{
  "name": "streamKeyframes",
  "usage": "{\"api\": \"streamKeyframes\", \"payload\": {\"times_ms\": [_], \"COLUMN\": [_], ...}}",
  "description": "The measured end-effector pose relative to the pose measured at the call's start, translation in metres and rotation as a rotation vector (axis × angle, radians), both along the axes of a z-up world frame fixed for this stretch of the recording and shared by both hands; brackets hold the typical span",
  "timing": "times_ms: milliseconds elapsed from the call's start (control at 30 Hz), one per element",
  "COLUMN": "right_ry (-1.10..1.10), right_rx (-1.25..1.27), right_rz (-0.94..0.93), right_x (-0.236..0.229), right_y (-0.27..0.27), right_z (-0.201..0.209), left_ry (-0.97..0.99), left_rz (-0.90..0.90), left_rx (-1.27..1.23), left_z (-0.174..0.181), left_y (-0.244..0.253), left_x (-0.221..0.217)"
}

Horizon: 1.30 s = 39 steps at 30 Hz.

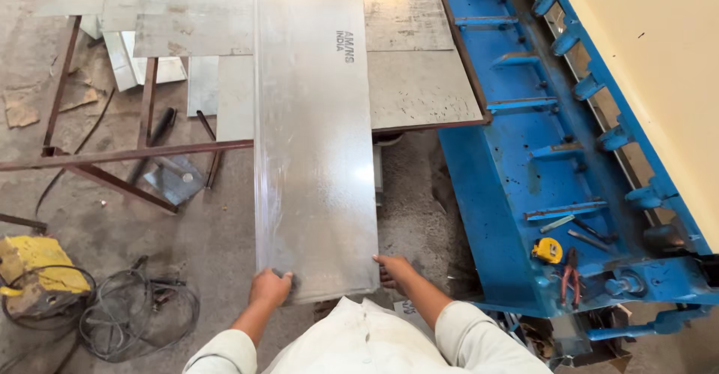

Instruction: The person operates a blue metal bending machine to fold long, rectangular metal sheets. They repeatedly insert a sheet into the machine, pull a lever to bend the edge, and then remove the sheet to place it on the floor before retrieving another.

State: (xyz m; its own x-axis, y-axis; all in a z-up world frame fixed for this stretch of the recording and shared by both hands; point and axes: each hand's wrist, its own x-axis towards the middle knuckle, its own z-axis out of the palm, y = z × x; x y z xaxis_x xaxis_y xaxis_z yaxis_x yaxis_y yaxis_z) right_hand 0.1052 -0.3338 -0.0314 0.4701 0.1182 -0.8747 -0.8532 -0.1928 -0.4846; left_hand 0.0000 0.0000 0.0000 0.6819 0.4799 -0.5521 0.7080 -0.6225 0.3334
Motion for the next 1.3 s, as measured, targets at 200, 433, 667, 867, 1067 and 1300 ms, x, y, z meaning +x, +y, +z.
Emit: {"api": "streamKeyframes", "payload": {"times_ms": [200,433,667,867,1067,1300], "right_ry": [-0.027,-0.053,-0.143,-0.329,-0.419,-0.42], "right_rx": [0.023,-0.018,-0.112,-0.006,-0.08,-0.041], "right_rz": [-0.088,-0.152,-0.15,-0.431,-0.881,-1.117], "right_x": [-0.001,-0.006,0.002,0.002,-0.028,-0.12], "right_y": [0.002,0.001,-0.083,-0.245,-0.428,-0.559], "right_z": [0.0,0.035,0.108,0.08,0.064,0.082], "left_ry": [0.105,0.044,-0.128,-0.003,-0.007,-0.046], "left_rz": [0.013,0.176,0.126,0.273,0.153,0.091], "left_rx": [-0.066,-0.421,-0.982,-1.289,-1.395,-1.389], "left_z": [0.012,-0.008,0.003,0.068,0.094,0.085], "left_y": [0.016,0.054,-0.018,-0.176,-0.358,-0.5], "left_x": [0.013,0.038,0.038,0.059,0.098,0.129]}}
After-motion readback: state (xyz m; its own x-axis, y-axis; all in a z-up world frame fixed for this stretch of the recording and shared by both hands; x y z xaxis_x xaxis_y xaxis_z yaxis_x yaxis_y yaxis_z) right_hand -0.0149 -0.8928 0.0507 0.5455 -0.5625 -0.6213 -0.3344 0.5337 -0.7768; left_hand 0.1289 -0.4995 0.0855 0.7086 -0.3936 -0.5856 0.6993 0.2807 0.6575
